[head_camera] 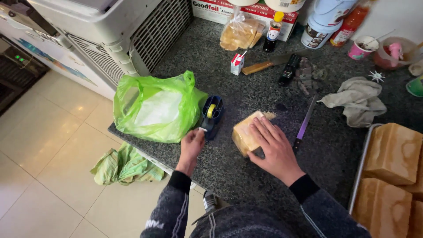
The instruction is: Packaging small loaves of bread into plastic bags and sealing them with a tape dispenser.
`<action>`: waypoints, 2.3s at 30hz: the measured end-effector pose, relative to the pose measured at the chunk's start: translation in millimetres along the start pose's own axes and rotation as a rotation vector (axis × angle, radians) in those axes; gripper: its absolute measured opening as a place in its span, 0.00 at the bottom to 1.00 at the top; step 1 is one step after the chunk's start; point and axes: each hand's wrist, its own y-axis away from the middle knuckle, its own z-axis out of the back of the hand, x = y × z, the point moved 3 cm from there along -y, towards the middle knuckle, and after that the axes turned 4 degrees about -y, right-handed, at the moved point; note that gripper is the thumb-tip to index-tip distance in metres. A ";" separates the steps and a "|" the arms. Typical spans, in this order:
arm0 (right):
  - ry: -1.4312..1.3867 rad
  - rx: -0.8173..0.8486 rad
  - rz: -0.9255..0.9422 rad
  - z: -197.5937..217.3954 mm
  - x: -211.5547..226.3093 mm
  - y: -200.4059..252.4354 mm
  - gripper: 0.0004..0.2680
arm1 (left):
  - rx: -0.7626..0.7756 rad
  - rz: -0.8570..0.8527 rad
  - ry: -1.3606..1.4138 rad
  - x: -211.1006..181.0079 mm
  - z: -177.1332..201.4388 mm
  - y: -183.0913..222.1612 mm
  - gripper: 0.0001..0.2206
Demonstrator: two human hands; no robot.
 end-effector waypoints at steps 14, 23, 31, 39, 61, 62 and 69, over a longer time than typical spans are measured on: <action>-0.010 -0.011 0.005 -0.2 0.6 1.2 0.32 | 0.088 -0.066 0.189 -48.8 18.0 74.6 0.13; -0.032 -0.018 -0.006 1.0 3.4 -0.8 0.31 | -0.090 -0.187 -1.011 6.9 28.3 -23.4 0.16; 0.008 -0.024 0.011 -1.8 1.5 -1.7 0.33 | -0.068 -0.334 -1.333 -85.4 7.5 63.0 0.10; -0.115 0.005 -0.037 0.9 7.0 -2.1 0.31 | 0.549 0.064 -0.121 -158.9 -68.6 149.3 0.14; -0.016 -0.035 -0.010 -1.9 7.3 -0.4 0.31 | 0.455 0.101 -0.181 -136.6 -90.3 126.8 0.18; -0.042 -0.019 -0.012 -1.8 6.0 -1.9 0.31 | 0.415 0.090 -0.207 -132.1 -91.5 122.0 0.18; -0.073 -0.004 0.001 -0.1 6.8 0.4 0.28 | 0.407 0.085 -0.196 -112.1 -86.6 117.3 0.19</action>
